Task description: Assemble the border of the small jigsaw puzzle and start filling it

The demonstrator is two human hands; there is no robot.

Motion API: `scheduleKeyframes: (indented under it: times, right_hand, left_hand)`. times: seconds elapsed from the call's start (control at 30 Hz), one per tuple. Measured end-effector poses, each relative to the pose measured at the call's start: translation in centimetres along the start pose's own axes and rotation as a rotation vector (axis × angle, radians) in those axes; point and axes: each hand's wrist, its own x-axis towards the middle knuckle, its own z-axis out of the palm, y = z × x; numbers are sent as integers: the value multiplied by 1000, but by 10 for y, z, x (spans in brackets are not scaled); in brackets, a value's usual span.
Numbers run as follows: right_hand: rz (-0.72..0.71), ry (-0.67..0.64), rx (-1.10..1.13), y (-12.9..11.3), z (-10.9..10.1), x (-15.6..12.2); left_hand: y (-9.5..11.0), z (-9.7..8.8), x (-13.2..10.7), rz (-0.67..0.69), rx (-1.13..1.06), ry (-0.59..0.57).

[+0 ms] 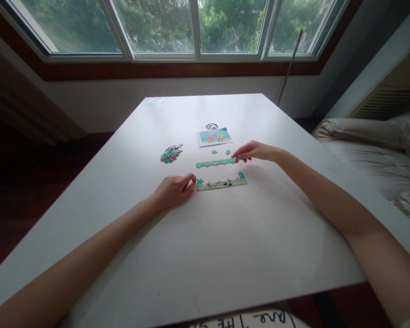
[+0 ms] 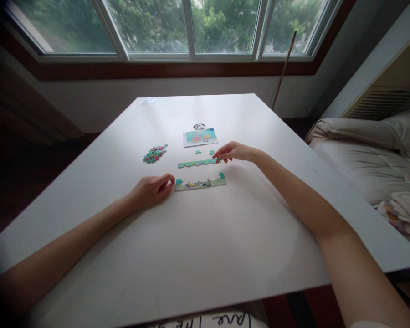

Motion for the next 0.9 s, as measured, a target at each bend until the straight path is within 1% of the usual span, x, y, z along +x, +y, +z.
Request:
scheduleKeyframes:
  times: [0.1, 0.2, 0.3, 0.4, 0.5, 0.6, 0.73, 0.9]
  right_hand:
    - [-7, 14, 69, 0, 1, 1]
    - [32, 12, 120, -3, 4, -1]
    - [60, 39, 60, -7, 7, -2]
    - [39, 90, -46, -9, 8, -3]
    - [52, 63, -76, -9, 8, -3]
    - [86, 15, -71, -9, 9, -3]
    - [111, -18, -44, -10, 10, -3]
    - [116, 3, 11, -9, 10, -2]
  left_hand:
    - [0, 1, 0, 3, 4, 0]
    - [0, 1, 0, 6, 12, 2]
    - [0, 1, 0, 5, 16, 4]
    - [0, 1, 0, -10, 19, -2]
    - [0, 2, 0, -17, 13, -17]
    - [0, 2, 1, -22, 12, -26]
    - [1, 1, 1, -20, 22, -19]
    - [2, 0, 1, -17, 24, -15]
